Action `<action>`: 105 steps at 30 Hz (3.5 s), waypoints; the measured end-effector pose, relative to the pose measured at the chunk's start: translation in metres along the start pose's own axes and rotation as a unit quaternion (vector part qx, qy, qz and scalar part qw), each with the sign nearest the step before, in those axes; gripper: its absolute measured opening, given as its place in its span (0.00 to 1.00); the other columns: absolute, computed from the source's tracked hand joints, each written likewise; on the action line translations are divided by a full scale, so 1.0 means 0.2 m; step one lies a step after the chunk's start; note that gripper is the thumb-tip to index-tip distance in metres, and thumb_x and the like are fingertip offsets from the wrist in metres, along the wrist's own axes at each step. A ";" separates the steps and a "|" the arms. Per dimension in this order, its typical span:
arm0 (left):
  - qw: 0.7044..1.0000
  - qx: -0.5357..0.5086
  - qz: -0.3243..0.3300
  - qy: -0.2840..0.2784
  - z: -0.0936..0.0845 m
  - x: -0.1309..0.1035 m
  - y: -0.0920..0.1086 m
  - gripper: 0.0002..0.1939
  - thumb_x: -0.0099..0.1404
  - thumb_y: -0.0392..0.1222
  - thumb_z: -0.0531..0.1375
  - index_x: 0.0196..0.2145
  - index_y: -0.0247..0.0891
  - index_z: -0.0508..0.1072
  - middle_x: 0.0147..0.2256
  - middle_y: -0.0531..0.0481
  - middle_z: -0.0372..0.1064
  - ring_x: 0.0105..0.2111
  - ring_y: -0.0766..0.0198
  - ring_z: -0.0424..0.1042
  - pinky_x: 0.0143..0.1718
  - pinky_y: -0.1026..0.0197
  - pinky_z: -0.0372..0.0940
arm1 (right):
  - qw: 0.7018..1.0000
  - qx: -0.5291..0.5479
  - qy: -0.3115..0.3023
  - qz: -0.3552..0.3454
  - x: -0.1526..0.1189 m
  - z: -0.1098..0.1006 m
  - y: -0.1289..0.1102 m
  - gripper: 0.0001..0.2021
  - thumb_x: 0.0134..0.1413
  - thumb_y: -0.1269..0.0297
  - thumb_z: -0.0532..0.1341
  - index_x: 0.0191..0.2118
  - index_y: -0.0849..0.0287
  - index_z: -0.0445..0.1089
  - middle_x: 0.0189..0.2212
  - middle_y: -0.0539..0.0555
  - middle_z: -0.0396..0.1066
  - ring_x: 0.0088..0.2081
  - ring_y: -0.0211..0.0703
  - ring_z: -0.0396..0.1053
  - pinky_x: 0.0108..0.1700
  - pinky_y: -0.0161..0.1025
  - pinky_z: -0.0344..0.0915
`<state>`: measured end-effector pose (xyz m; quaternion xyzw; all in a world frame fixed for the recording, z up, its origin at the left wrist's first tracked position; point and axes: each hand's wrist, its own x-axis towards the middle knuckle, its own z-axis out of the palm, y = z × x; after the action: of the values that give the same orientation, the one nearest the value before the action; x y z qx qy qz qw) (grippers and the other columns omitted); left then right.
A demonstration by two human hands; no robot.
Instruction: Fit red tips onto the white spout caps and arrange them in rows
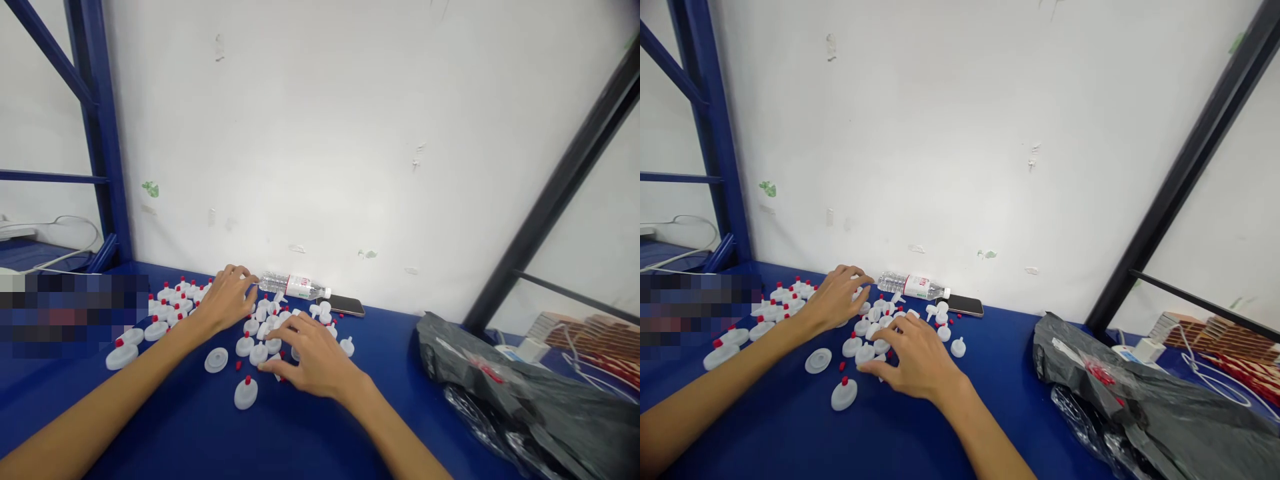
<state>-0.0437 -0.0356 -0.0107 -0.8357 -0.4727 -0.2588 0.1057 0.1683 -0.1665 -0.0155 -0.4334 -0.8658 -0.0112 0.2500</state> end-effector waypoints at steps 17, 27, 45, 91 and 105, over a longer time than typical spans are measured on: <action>0.997 0.053 -0.025 -0.042 0.01 -0.01 -0.03 0.14 0.73 0.47 0.60 0.50 0.36 0.74 0.51 0.44 0.72 0.54 0.51 0.70 0.56 0.42 0.65 | 0.987 0.142 0.005 -0.069 0.03 0.11 -0.11 0.09 0.68 0.58 0.62 0.41 0.54 0.79 0.39 0.49 0.82 0.42 0.42 0.76 0.50 0.37 0.63; 0.965 -0.148 0.040 -0.211 -0.21 -0.06 0.11 0.19 0.64 0.56 0.60 0.22 0.42 0.72 0.23 0.50 0.72 0.24 0.59 0.69 0.25 0.60 0.54 | 0.988 0.082 0.054 0.120 0.01 -0.21 0.17 0.07 0.65 0.62 0.64 0.40 0.54 0.81 0.35 0.51 0.81 0.35 0.42 0.75 0.40 0.38 0.66; 0.936 -0.260 0.056 -0.229 -0.15 -0.03 0.05 0.27 0.62 0.63 0.61 0.17 0.41 0.66 0.18 0.55 0.60 0.20 0.65 0.57 0.24 0.60 0.49 | 0.984 -0.032 -0.017 0.173 -0.04 -0.21 0.31 0.11 0.67 0.60 0.60 0.41 0.54 0.82 0.36 0.53 0.80 0.36 0.45 0.74 0.37 0.38 0.62; 0.912 -0.281 0.044 -0.297 -0.18 -0.03 0.05 0.09 0.60 0.46 0.64 0.35 0.40 0.81 0.29 0.50 0.80 0.31 0.58 0.79 0.30 0.64 0.68 | 0.983 -0.146 -0.014 0.107 -0.01 -0.14 0.21 0.19 0.75 0.60 0.53 0.32 0.58 0.74 0.31 0.52 0.76 0.33 0.41 0.72 0.40 0.40 0.52; 0.979 -0.140 0.037 -0.144 -0.07 0.11 0.04 0.14 0.73 0.47 0.60 0.50 0.37 0.75 0.49 0.45 0.75 0.47 0.55 0.75 0.51 0.46 0.69 | 0.987 -0.097 -0.005 0.131 0.13 -0.11 0.22 0.13 0.72 0.62 0.55 0.54 0.55 0.74 0.48 0.54 0.78 0.50 0.45 0.73 0.50 0.38 0.61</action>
<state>-0.0330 -0.0303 0.0130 -0.8877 -0.4108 -0.1952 -0.0724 0.1984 -0.1239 0.0069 -0.5656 -0.7975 -0.0603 0.2012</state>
